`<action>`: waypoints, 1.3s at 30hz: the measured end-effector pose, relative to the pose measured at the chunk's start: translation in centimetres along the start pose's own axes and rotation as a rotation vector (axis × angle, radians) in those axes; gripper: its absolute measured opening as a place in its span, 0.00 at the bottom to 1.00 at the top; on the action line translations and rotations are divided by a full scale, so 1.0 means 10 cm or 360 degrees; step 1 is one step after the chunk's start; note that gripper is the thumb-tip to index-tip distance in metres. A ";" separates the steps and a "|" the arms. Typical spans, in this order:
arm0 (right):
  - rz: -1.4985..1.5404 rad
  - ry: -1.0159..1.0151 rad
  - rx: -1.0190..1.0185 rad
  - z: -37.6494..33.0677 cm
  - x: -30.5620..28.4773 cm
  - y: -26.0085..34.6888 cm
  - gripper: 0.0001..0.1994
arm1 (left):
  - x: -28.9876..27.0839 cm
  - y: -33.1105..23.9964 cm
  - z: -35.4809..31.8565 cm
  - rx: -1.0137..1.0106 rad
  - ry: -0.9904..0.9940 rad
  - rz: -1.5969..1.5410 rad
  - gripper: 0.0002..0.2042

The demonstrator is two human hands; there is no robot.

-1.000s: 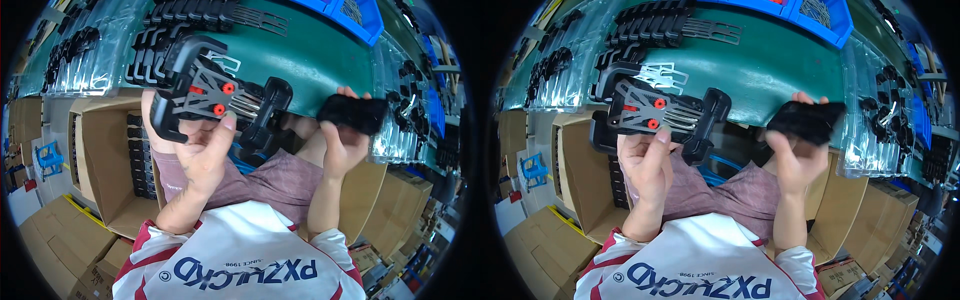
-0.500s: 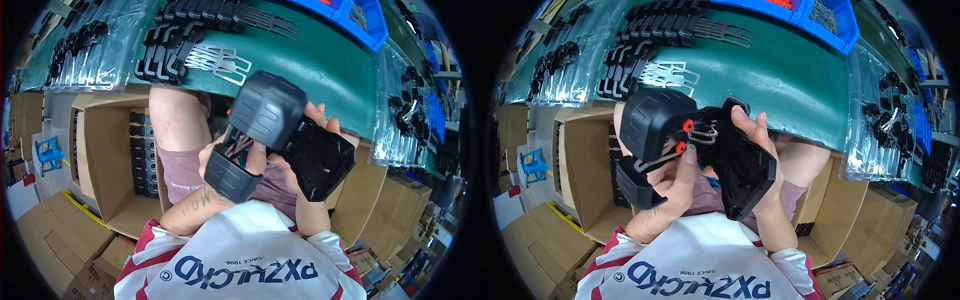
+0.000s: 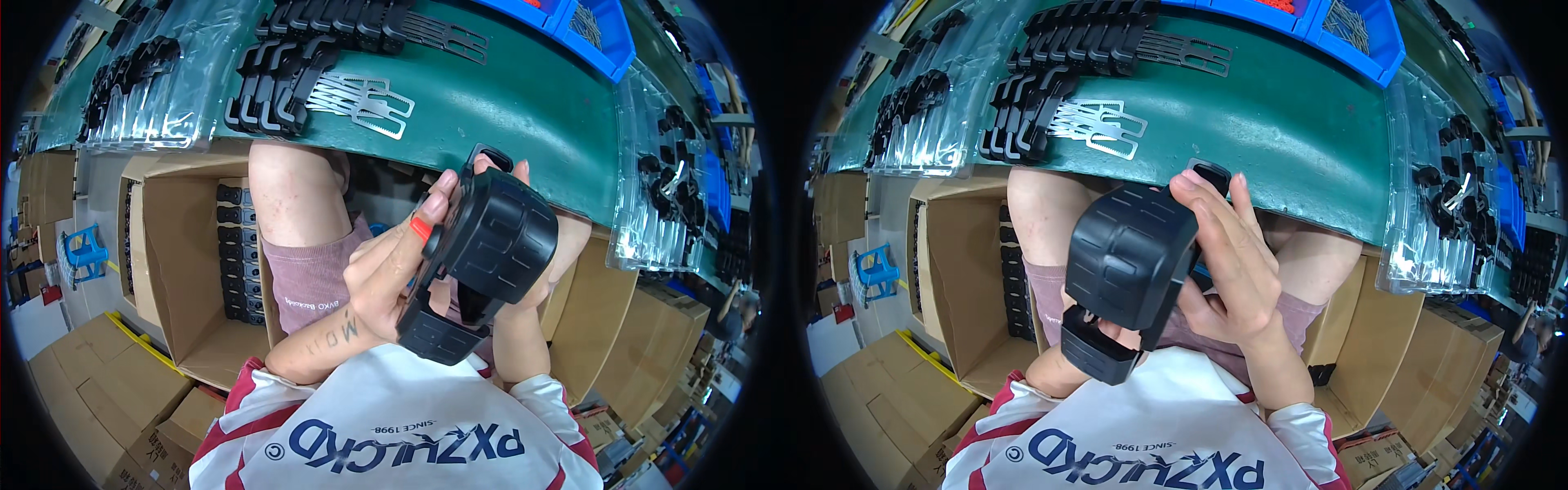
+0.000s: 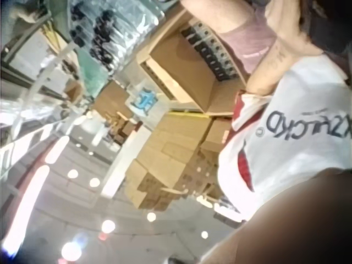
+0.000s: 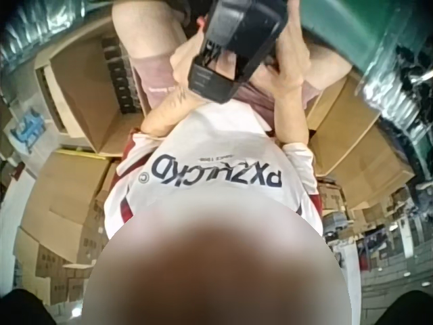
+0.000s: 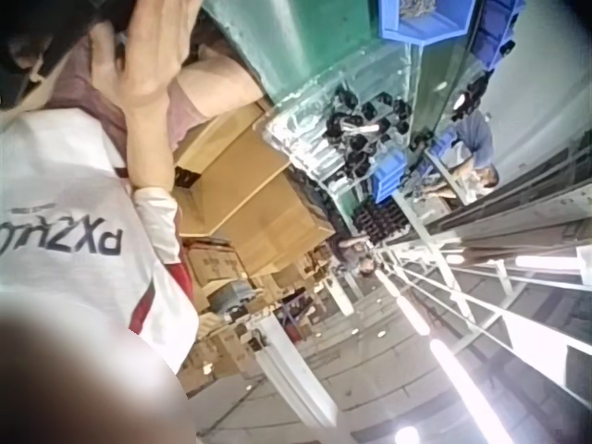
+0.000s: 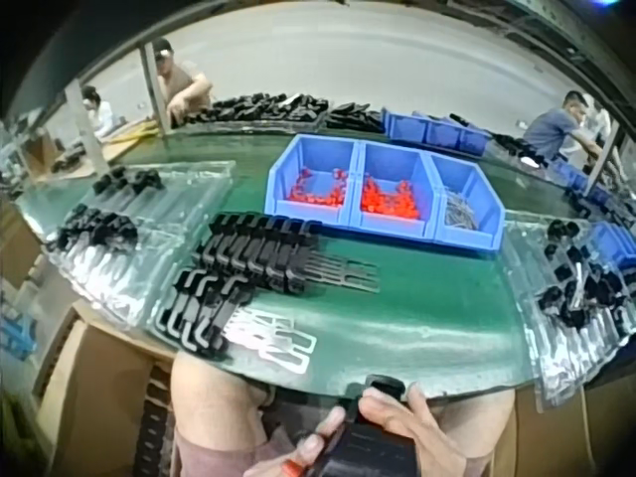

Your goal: Assembling phone holder brackets by attaching metal clips and plastic parts.

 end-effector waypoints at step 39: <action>0.0123 0.0741 0.0740 0.26 -0.06 0.02 0.09 | -0.18 0.52 0.14 -0.1037 0.0077 -0.1925 0.16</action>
Point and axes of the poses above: each hand's wrist, its own z-axis towards the middle knuckle, its own x-axis out of the palm, y = z × x, the point moved 4 cm from there along z, towards the middle knuckle, and after that the axes turned 3 degrees about x, right-handed, at the moved point
